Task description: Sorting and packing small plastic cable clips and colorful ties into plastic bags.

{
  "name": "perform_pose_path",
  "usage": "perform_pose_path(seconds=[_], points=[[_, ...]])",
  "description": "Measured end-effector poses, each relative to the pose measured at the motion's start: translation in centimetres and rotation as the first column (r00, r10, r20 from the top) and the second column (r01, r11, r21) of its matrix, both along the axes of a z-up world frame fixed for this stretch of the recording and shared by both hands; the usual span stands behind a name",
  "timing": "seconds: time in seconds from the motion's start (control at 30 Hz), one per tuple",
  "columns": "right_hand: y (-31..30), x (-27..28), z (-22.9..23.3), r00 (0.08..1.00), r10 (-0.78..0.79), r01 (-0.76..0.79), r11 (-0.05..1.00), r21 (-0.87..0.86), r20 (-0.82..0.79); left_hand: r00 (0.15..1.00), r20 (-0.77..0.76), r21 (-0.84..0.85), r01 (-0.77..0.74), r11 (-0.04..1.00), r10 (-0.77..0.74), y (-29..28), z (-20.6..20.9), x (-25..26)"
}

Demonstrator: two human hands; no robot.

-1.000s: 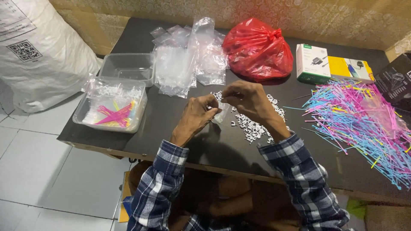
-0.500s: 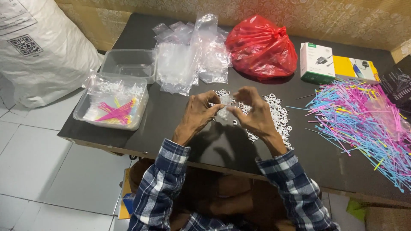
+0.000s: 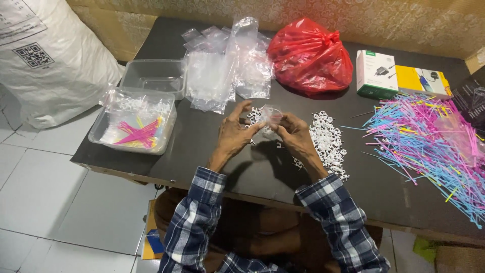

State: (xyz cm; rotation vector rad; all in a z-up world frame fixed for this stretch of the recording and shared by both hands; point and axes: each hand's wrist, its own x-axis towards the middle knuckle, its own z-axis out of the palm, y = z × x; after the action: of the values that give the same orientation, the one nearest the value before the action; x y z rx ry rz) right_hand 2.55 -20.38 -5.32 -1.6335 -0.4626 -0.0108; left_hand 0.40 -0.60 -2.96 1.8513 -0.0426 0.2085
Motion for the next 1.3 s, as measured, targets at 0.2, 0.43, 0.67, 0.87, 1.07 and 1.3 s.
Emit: perform_pose_path(seconds=[0.2, 0.43, 0.67, 0.87, 1.07, 1.3], points=[[1.1, -1.0, 0.8, 0.993, -0.024, 0.033, 0.997, 0.074, -0.116, 0.979, -0.075, -0.224, 0.169, 0.96, -0.19, 0.4, -6.5, 2.2], [0.1, 0.6, -2.2, 0.99, -0.036, 0.046, 0.996, 0.07, -0.136, 0.984, -0.106, -0.4, 0.091, 0.912, -0.145, 0.4, -5.1, 0.5], [0.1, 1.3, -2.7, 0.986, -0.082, 0.093, 0.993, 0.068, -0.145, 0.978, -0.117, -0.471, 0.1, 0.877, -0.175, 1.0, -6.2, 1.3], [1.0, 0.7, -1.8, 0.991, -0.053, 0.054, 0.999, 0.008, -0.123, 0.98, -0.093, -0.455, 0.117, 0.883, -0.177, 1.0, -5.6, 1.1], [1.0, 0.8, -2.3, 0.988, -0.036, 0.047, 0.996, 0.075, -0.151, 0.972, -0.099, -0.474, 0.142, 0.869, -0.213, 1.0, -5.0, 0.7], [1.3, 0.0, -0.9, 0.982, -0.043, 0.051, 0.998, 0.041, -0.185, 0.978, -0.102, -0.446, 0.117, 0.887, -0.18, 0.9, -4.7, 0.5]])
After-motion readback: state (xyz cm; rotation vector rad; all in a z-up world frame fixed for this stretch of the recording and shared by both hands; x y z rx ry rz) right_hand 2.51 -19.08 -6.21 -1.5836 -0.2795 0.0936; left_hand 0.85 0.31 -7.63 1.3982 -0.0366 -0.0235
